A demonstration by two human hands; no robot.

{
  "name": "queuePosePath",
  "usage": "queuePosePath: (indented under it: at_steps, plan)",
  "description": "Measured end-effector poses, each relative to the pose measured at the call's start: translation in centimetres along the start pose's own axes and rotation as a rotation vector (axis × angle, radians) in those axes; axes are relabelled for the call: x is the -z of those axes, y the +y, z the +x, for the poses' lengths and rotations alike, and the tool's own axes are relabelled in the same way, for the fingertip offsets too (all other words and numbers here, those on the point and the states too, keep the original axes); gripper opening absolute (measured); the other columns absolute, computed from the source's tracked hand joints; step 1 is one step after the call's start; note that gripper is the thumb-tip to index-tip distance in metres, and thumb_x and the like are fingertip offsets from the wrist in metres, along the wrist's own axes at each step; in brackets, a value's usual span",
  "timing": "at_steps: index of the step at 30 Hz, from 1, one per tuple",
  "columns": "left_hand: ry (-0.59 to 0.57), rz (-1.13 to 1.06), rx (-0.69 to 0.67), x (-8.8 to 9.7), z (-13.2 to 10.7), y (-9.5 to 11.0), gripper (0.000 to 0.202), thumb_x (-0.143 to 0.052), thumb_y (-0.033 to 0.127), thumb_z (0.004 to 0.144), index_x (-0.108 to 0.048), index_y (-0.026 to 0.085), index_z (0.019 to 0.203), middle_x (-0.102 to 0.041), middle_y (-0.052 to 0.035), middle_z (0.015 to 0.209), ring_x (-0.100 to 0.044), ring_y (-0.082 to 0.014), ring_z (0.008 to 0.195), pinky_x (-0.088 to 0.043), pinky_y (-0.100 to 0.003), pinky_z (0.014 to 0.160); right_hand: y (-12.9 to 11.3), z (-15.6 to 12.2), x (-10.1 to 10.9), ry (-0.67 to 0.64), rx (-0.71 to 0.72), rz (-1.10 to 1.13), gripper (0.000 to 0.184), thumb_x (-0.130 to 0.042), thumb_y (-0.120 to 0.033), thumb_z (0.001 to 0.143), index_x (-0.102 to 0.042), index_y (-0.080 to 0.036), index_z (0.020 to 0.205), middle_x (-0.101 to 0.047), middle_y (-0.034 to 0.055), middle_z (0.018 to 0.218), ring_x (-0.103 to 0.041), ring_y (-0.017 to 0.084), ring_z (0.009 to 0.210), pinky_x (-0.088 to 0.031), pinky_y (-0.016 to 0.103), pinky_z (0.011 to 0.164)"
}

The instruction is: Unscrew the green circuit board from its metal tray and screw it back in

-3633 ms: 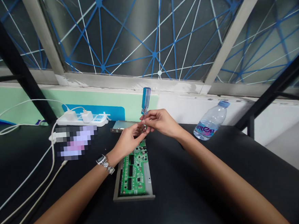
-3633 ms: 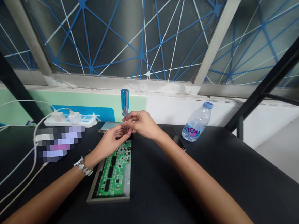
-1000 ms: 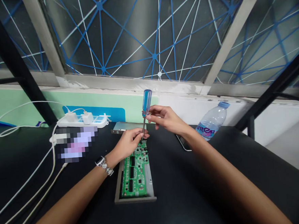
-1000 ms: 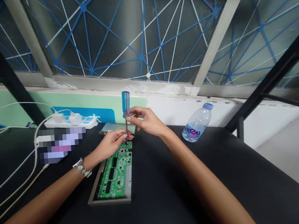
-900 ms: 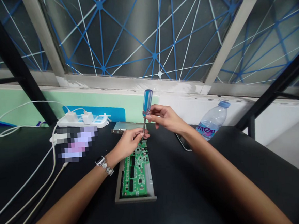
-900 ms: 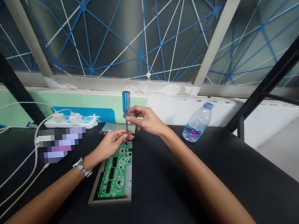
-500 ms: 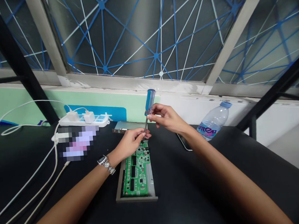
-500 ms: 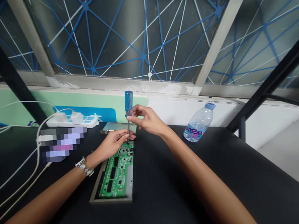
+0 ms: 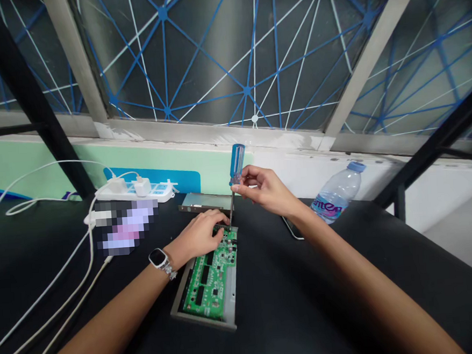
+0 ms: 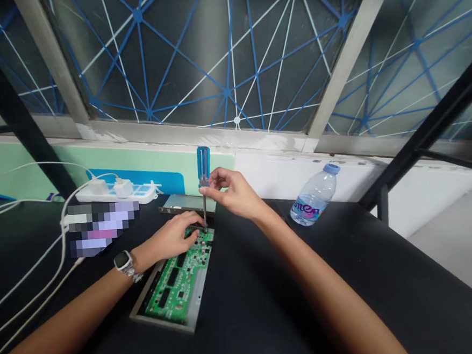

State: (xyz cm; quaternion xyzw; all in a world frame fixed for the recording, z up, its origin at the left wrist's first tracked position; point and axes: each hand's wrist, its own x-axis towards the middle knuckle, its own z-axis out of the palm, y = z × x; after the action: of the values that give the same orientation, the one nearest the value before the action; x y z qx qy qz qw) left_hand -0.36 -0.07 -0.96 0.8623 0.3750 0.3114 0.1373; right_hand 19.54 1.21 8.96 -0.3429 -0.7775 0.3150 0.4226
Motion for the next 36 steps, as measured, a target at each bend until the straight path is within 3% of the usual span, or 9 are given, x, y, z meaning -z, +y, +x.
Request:
queuePosePath:
  at_steps: [7, 15, 21, 26, 29, 33, 36]
  plan:
    - [-0.012, -0.057, 0.012, -0.6, -0.1, -0.7, 0.023, -0.047, 0.01, 0.087, -0.066, 0.021, 0.096, -0.068, -0.0048, 0.101, -0.063, -0.0223, 0.096, -0.047, -0.035, 0.087, -0.4, -0.5, -0.4, 0.026, 0.025, -0.02, 0.021, -0.071, -0.033, 0.079, -0.054, -0.02, 0.079, -0.057, 0.0001, 0.077, -0.051, 0.013, 0.067, -0.042, 0.028, 0.061]
    - [0.0, -0.029, 0.023, -0.6, -0.3, -0.6, 0.022, -0.048, 0.01, 0.087, -0.065, 0.022, 0.096, -0.068, -0.0046, 0.099, -0.063, -0.0225, 0.096, -0.047, -0.035, 0.085, -0.2, -0.9, -0.6, 0.045, -0.017, 0.008, 0.023, -0.071, -0.035, 0.08, -0.054, -0.021, 0.08, -0.055, -0.001, 0.074, -0.052, 0.012, 0.064, -0.042, 0.026, 0.055]
    - [0.008, -0.037, 0.034, -0.5, -0.2, -0.3, 0.021, -0.049, 0.013, 0.088, -0.066, 0.021, 0.097, -0.068, -0.0043, 0.099, -0.063, -0.0224, 0.096, -0.047, -0.035, 0.087, 0.2, -0.9, -1.1, 0.034, -0.068, 0.124, 0.031, -0.07, -0.041, 0.081, -0.049, -0.021, 0.091, -0.059, -0.0002, 0.082, -0.063, 0.014, 0.064, -0.042, 0.022, 0.042]
    - [0.149, 0.06, 0.09, 1.0, -0.3, 0.8, 0.02, -0.051, 0.025, 0.091, -0.062, 0.021, 0.106, -0.064, -0.0064, 0.105, -0.061, -0.0237, 0.101, -0.048, -0.037, 0.091, -0.3, -1.4, -1.5, 0.007, -0.034, 0.203, 0.03, -0.071, -0.036, 0.082, -0.047, -0.021, 0.093, -0.065, 0.0002, 0.08, -0.067, 0.014, 0.062, -0.046, 0.022, 0.045]
    - [0.181, 0.2, 0.168, 2.4, -1.4, 1.7, 0.021, -0.048, 0.028, 0.092, -0.06, 0.02, 0.108, -0.061, -0.0081, 0.109, -0.061, -0.0252, 0.103, -0.048, -0.039, 0.09, -1.2, -1.9, -1.4, 0.115, 0.014, 0.245, 0.029, -0.072, -0.034, 0.081, -0.049, -0.022, 0.094, -0.065, 0.0, 0.078, -0.065, 0.014, 0.06, -0.05, 0.025, 0.049]
    - [0.077, 0.394, 0.357, 3.3, -3.8, 2.6, 0.035, -0.05, 0.035, 0.088, -0.053, 0.017, 0.118, -0.062, -0.0131, 0.105, -0.065, -0.0297, 0.091, -0.051, -0.04, 0.074, -2.1, -2.9, -0.6, 0.336, 0.032, 0.249, 0.029, -0.069, -0.036, 0.082, -0.049, -0.023, 0.097, -0.063, -0.0022, 0.075, -0.059, 0.011, 0.052, -0.052, 0.026, 0.048]
    - [-0.091, 0.446, 0.488, 3.3, -5.0, 3.1, 0.036, -0.045, 0.036, 0.089, -0.051, 0.015, 0.117, -0.065, -0.0113, 0.082, -0.068, -0.0327, 0.074, -0.048, -0.04, 0.064, -1.3, -4.6, -0.1, 0.39, -0.128, 0.197, 0.038, -0.063, -0.043, 0.086, -0.046, -0.024, 0.114, -0.058, -0.0059, 0.065, -0.049, 0.009, 0.038, -0.043, 0.024, 0.036]
